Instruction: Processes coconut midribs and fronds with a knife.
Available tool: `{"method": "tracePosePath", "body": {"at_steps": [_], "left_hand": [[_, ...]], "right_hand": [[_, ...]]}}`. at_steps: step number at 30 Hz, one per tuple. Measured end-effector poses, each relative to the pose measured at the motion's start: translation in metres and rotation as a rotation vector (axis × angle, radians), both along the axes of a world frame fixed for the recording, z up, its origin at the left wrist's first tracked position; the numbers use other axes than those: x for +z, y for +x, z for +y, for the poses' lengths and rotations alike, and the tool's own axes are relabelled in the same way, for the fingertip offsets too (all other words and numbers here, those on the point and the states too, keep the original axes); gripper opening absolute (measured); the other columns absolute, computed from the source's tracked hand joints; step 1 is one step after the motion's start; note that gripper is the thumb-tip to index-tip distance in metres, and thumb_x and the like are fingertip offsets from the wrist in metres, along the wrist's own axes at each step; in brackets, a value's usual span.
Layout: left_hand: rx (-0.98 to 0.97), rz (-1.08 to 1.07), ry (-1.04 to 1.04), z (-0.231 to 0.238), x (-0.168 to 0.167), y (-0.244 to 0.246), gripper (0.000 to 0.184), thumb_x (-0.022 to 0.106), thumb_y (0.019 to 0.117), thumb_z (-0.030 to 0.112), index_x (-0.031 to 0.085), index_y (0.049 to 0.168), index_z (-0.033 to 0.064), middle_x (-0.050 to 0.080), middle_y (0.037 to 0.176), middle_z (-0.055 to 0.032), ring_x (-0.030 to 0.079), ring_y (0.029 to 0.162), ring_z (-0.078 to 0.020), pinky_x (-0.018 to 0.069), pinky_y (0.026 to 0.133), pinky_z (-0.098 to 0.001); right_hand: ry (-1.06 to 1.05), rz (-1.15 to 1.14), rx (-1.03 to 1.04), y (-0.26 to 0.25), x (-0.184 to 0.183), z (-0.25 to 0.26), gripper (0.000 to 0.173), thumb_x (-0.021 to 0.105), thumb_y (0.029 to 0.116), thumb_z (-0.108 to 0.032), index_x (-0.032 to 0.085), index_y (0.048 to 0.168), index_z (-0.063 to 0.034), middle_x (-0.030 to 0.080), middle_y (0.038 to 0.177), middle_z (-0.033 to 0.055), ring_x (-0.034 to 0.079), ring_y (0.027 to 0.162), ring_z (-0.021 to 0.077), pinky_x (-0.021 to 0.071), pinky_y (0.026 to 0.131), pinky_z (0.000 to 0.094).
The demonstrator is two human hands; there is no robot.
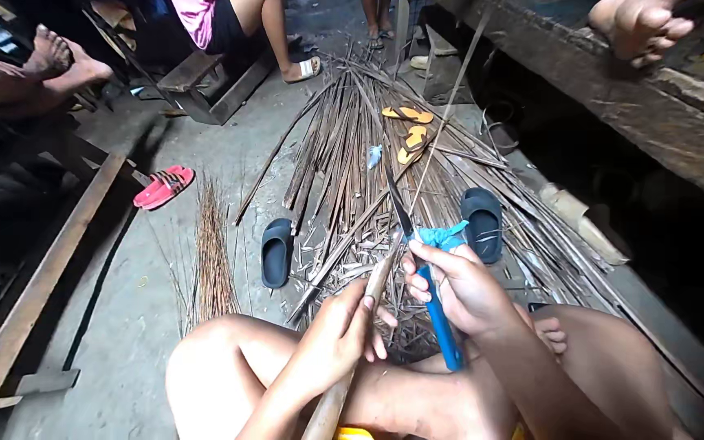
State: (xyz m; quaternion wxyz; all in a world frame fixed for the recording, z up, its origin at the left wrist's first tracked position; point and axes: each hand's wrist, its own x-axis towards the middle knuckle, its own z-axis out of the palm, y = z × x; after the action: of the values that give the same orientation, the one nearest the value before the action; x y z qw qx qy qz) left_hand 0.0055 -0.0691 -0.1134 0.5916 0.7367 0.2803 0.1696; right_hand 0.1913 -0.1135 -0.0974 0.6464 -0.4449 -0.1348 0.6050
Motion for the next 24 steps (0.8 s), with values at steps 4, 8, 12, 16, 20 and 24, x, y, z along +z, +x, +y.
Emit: {"method": "tracePosePath", "body": {"at_steps": [4,8,12,16,20,24], "left_hand": [[0.080,-0.015,-0.027,0.000,-0.005,0.001,0.019,0.037,0.1096,0.013,0.051,0.115,0.0009,0.073,0.095,0.0008,0.063,0.061,0.0018,0.0540,0.056,-0.0164],[0.054,0.054,-0.133,-0.003,-0.001,0.002,0.024,0.044,0.1081,0.012,0.055,0.121,-0.0045,0.070,0.083,0.0021,0.066,0.063,-0.0004,0.0568,0.059,-0.0177],[0.241,0.070,0.030,0.002,-0.002,0.005,0.025,0.040,0.1081,0.009,0.060,0.113,-0.0052,0.069,0.080,0.0026,0.061,0.057,0.0016,0.0526,0.053,-0.0159],[0.364,0.232,0.506,0.004,-0.001,0.005,0.026,0.047,0.1036,0.008,0.070,0.103,-0.0055,0.071,0.077,-0.0095,0.068,0.058,-0.0121,0.0580,0.057,-0.0283],[0.427,0.297,0.857,-0.002,0.003,0.008,0.018,0.054,0.0924,0.005,0.069,0.086,-0.0028,0.059,0.058,-0.0077,0.060,0.048,-0.0173,0.0510,0.049,-0.0312],[0.431,0.354,1.123,-0.007,0.012,0.005,0.009,0.059,0.0833,-0.001,0.068,0.080,-0.0029,0.063,0.062,-0.0121,0.065,0.052,-0.0243,0.0520,0.048,-0.0349]], "right_hand": [[-0.048,0.072,0.137,-0.010,-0.004,0.001,0.023,0.038,0.1073,-0.001,0.054,0.091,-0.0039,0.059,0.063,0.0015,0.052,0.044,0.0045,0.0462,0.042,0.0163],[-0.086,0.065,0.010,-0.004,-0.007,0.008,0.019,0.040,0.1088,-0.002,0.052,0.094,-0.0020,0.061,0.065,0.0038,0.054,0.045,0.0051,0.0464,0.042,0.0159],[-0.028,-0.002,0.228,0.003,-0.004,-0.001,0.022,0.035,0.1080,-0.001,0.052,0.096,-0.0046,0.062,0.064,-0.0003,0.054,0.045,0.0021,0.0458,0.043,0.0137],[-0.032,0.056,0.472,-0.007,-0.007,-0.004,0.016,0.036,0.1060,0.000,0.051,0.101,-0.0068,0.063,0.068,-0.0005,0.055,0.047,0.0022,0.0465,0.044,0.0139],[-0.024,0.086,0.567,-0.013,-0.004,-0.007,0.023,0.036,0.1039,-0.002,0.054,0.091,-0.0099,0.061,0.063,-0.0036,0.051,0.044,-0.0006,0.0424,0.041,0.0123],[0.022,0.137,0.564,-0.016,-0.005,-0.010,0.022,0.038,0.1017,-0.002,0.054,0.090,-0.0106,0.060,0.062,-0.0036,0.051,0.043,-0.0008,0.0417,0.040,0.0118]]}}
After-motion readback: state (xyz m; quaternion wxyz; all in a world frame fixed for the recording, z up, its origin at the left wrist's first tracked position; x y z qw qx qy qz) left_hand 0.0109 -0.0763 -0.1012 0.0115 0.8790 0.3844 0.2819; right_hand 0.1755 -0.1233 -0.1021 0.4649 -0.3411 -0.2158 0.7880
